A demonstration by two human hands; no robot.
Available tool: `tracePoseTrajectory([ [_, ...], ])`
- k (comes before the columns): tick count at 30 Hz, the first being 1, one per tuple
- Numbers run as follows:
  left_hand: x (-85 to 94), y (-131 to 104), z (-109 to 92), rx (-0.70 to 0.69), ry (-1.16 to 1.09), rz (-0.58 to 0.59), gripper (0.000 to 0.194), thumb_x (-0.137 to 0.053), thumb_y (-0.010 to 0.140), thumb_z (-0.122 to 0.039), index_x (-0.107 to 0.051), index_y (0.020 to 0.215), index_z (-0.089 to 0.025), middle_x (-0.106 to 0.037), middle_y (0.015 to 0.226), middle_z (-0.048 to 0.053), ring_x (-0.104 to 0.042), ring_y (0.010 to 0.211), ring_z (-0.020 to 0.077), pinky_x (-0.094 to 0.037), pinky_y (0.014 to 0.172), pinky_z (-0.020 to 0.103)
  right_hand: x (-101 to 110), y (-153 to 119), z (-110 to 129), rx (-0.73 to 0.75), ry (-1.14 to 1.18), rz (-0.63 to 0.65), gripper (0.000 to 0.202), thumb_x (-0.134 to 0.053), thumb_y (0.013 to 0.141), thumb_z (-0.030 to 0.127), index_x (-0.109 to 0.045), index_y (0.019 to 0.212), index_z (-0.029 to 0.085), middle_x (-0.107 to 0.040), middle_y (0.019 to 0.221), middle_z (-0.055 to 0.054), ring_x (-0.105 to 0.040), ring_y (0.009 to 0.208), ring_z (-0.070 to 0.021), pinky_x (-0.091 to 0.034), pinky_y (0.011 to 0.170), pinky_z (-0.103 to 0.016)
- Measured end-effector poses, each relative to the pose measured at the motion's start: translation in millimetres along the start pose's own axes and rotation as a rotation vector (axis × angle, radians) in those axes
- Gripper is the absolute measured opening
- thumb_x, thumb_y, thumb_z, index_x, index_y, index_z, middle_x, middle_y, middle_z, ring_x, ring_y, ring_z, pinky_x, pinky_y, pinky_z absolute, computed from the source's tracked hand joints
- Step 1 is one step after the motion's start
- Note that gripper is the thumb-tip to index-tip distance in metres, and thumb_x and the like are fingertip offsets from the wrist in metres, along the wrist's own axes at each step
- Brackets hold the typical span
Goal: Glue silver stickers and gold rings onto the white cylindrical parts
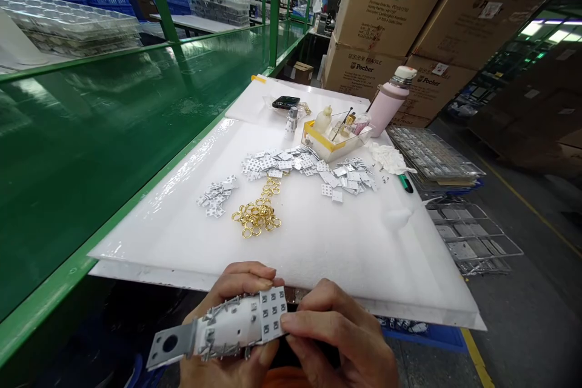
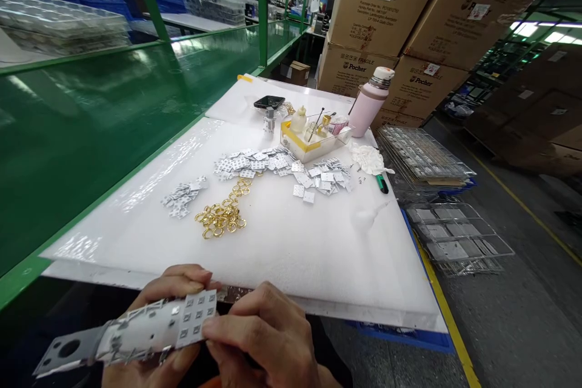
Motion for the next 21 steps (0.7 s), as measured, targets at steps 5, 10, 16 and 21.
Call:
tracePoseTrajectory([
  [5,10.1,3,6,-0.289,0.187,0.149,0.032,-0.078,0.073,-0.021,-0.066,0.102,-0.029,-0.071,0.095,0.003,-0.067,0.091,0.0216,-0.059,0.075,0.029,0,-1,-1,0.053,-0.046,0.015,0.024,-0.062,0.089,0.007,-0.069,0.109,0.018,-0.063,0.076,-0.005,-0.059,0.061,-0.0139,-0.053,0.052,-0.024],
  [10,11.5,5,1,-0.385,0.269,0.163,0.041,-0.074,0.070,-0.008,-0.064,0.106,-0.025,-0.069,0.099,0.001,-0.066,0.095,0.0176,-0.056,0.084,0.024,2,-3,-5,0.046,-0.050,0.027,0.029,-0.060,0.085,0.002,-0.068,0.109,0.017,-0.065,0.079,-0.006,-0.061,0.065,-0.0142,-0.055,0.055,-0.024],
  [16,7.8,5,-9,-0.389,0.433,0.109,0.032,-0.072,0.076,-0.011,-0.061,0.103,-0.025,-0.066,0.100,0.001,-0.065,0.094,0.0146,-0.052,0.084,0.023,3,-5,-6,-0.006,-0.027,0.043,0.036,-0.059,0.082,-0.003,-0.067,0.112,0.015,-0.067,0.080,-0.007,-0.063,0.068,-0.0148,-0.055,0.059,-0.024],
  [21,14.3,5,-8,-0.385,0.553,0.130,0.032,-0.072,0.077,-0.013,-0.059,0.103,-0.025,-0.065,0.102,0.001,-0.065,0.094,0.0138,-0.051,0.084,0.022,3,-10,-7,-0.066,-0.033,0.022,0.035,-0.057,0.084,-0.002,-0.067,0.111,0.017,-0.067,0.079,-0.006,-0.064,0.069,-0.0149,-0.055,0.059,-0.024],
])
Point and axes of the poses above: each hand's wrist, its own y-axis towards the middle knuckle, its own x-axis out of the back of the hand, z = x × y, the point moved 1 cm from there along y, towards the middle knuckle
